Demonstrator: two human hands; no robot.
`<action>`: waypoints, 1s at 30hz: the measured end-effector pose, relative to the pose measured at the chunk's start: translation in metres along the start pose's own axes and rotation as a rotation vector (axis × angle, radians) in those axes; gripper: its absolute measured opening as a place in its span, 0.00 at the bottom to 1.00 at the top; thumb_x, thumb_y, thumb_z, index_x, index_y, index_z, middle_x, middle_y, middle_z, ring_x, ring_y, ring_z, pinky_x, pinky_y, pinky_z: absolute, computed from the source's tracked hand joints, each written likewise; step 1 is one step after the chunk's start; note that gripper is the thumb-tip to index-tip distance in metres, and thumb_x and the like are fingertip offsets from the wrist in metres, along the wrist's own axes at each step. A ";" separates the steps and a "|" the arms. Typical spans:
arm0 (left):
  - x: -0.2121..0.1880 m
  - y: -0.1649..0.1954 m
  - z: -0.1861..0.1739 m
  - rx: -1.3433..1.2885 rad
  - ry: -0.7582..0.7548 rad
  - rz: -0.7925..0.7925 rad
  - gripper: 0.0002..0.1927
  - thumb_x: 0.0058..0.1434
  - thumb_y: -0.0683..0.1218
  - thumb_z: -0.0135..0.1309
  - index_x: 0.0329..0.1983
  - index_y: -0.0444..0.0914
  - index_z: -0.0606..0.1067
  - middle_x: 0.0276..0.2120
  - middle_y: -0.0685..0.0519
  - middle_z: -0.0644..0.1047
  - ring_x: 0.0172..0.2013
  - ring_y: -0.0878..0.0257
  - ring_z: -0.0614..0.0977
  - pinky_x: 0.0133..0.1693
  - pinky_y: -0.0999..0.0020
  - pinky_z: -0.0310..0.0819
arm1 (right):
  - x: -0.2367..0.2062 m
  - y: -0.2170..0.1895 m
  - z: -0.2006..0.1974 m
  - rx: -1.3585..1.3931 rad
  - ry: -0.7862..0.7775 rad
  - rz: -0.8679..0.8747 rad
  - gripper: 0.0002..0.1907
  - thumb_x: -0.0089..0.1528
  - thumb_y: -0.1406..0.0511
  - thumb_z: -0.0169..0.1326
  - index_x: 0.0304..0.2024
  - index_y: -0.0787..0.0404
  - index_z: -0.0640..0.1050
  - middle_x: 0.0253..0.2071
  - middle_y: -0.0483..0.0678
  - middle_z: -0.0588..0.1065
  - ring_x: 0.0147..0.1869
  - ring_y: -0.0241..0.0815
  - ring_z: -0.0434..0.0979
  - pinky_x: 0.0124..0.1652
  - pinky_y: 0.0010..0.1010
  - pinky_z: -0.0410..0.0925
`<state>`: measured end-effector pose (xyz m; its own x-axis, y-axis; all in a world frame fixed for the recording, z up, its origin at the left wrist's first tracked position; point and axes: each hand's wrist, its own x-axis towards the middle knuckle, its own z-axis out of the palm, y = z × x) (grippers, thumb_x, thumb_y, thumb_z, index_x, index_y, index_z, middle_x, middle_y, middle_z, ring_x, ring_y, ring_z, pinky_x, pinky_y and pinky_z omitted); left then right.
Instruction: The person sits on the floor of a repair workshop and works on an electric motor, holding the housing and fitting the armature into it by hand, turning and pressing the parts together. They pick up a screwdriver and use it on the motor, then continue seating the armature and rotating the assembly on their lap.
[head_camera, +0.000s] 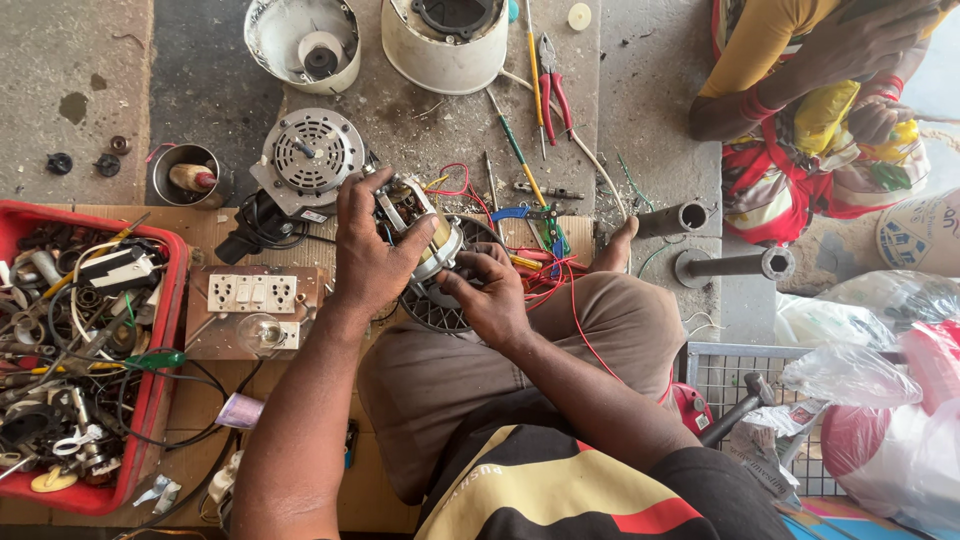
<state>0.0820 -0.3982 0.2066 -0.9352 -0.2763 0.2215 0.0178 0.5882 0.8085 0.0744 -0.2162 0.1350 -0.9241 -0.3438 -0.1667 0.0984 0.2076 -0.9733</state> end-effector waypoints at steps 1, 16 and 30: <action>0.000 0.000 0.000 -0.005 -0.002 0.003 0.36 0.61 0.47 0.66 0.67 0.35 0.61 0.57 0.41 0.64 0.58 0.49 0.74 0.54 0.53 0.76 | 0.000 -0.002 0.001 0.029 0.004 0.000 0.13 0.59 0.71 0.66 0.45 0.70 0.80 0.45 0.46 0.69 0.43 0.34 0.72 0.43 0.26 0.74; 0.002 0.002 -0.002 -0.003 -0.012 -0.013 0.36 0.62 0.47 0.65 0.67 0.34 0.60 0.57 0.41 0.63 0.58 0.50 0.74 0.54 0.55 0.78 | 0.003 0.003 -0.002 0.074 -0.040 -0.072 0.09 0.63 0.71 0.62 0.44 0.71 0.80 0.45 0.46 0.69 0.45 0.35 0.75 0.44 0.25 0.75; 0.003 0.001 -0.002 -0.008 0.006 -0.029 0.36 0.60 0.47 0.67 0.66 0.35 0.62 0.57 0.41 0.64 0.57 0.50 0.74 0.55 0.52 0.76 | 0.004 -0.001 0.001 0.211 -0.068 -0.028 0.08 0.64 0.70 0.59 0.44 0.69 0.80 0.47 0.44 0.68 0.46 0.32 0.76 0.45 0.23 0.75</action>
<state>0.0797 -0.4003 0.2095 -0.9331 -0.2978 0.2014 -0.0063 0.5739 0.8189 0.0705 -0.2191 0.1355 -0.9014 -0.4090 -0.1425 0.1548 0.0031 -0.9879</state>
